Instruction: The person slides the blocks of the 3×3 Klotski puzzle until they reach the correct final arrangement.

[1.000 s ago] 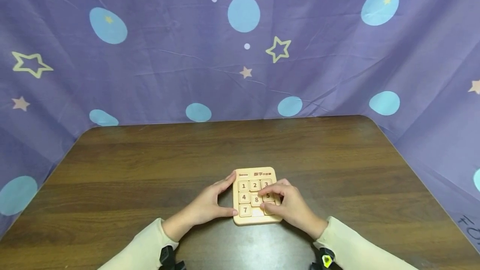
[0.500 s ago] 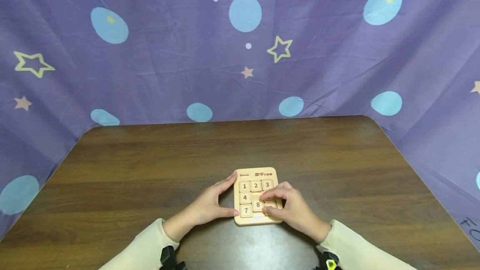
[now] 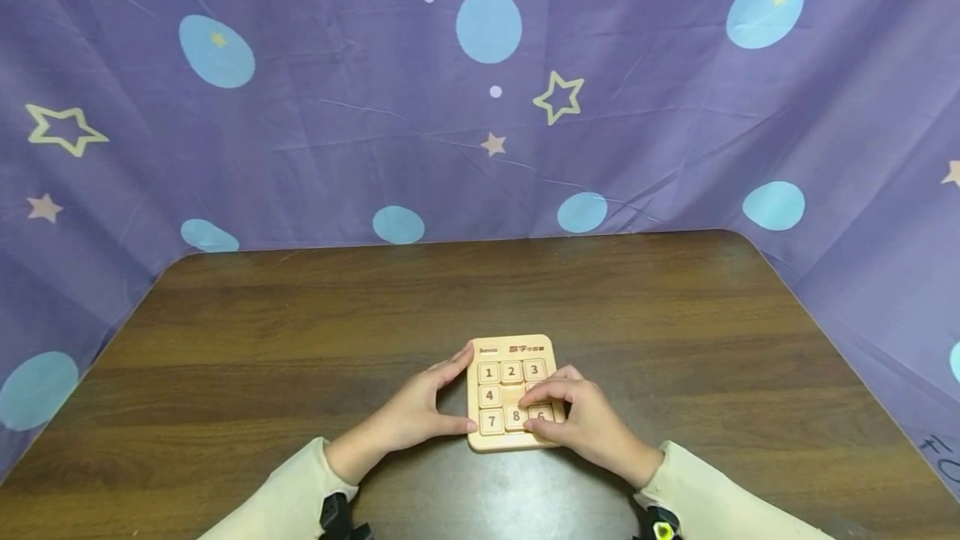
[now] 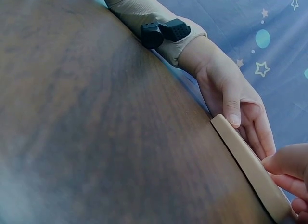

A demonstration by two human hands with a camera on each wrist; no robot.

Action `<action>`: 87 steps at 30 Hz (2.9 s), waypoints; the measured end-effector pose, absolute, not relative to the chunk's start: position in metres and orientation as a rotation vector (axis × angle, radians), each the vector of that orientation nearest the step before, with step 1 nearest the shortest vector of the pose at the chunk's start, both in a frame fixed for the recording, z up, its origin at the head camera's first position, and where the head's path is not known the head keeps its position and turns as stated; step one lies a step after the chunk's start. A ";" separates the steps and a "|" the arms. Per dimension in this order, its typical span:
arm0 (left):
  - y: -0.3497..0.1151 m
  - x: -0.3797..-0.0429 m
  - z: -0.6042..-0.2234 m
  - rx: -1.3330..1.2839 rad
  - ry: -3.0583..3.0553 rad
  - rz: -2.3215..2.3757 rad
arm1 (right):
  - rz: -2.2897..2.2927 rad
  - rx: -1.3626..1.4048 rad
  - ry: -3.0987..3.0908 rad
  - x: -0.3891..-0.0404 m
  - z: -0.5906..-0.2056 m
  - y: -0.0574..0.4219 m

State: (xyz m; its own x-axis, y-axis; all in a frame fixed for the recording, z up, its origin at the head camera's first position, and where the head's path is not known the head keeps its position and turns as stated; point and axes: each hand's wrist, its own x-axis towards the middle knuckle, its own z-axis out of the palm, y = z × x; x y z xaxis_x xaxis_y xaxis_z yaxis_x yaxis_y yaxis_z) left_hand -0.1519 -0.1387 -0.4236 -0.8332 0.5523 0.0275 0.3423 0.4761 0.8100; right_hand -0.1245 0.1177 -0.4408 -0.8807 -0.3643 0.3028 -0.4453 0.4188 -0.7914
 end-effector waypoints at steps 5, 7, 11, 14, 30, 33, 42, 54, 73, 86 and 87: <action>-0.139 -0.152 -0.424 0.776 2.495 1.282 | 1.491 0.732 -2.582 -0.125 -0.440 0.117; -0.139 -0.152 -0.424 0.777 2.496 1.280 | 1.494 0.727 -2.587 -0.125 -0.440 0.117; -0.139 -0.152 -0.424 0.764 2.493 1.269 | 1.505 0.716 -2.588 -0.123 -0.440 0.117; -0.139 -0.151 -0.424 0.766 2.490 1.273 | 1.531 0.706 -2.575 -0.123 -0.440 0.117; -0.139 -0.152 -0.423 0.781 2.501 1.278 | 1.494 0.658 -2.513 -0.132 -0.440 0.139; -0.139 -0.152 -0.424 0.772 2.500 1.275 | 1.461 0.646 -2.511 -0.134 -0.442 0.141; -0.139 -0.152 -0.424 0.782 2.495 1.275 | 1.439 0.617 -2.533 -0.135 -0.441 0.141; -0.139 -0.152 -0.424 0.772 2.481 1.294 | 1.386 0.597 -2.543 -0.136 -0.441 0.139; -0.138 -0.152 -0.423 0.776 2.465 1.296 | 1.350 0.516 -2.552 -0.133 -0.440 0.133; -0.139 -0.152 -0.423 0.789 2.462 1.306 | 1.340 0.525 -2.539 -0.133 -0.442 0.132; -0.139 -0.152 -0.423 0.788 2.463 1.305 | 1.344 0.526 -2.537 -0.133 -0.443 0.132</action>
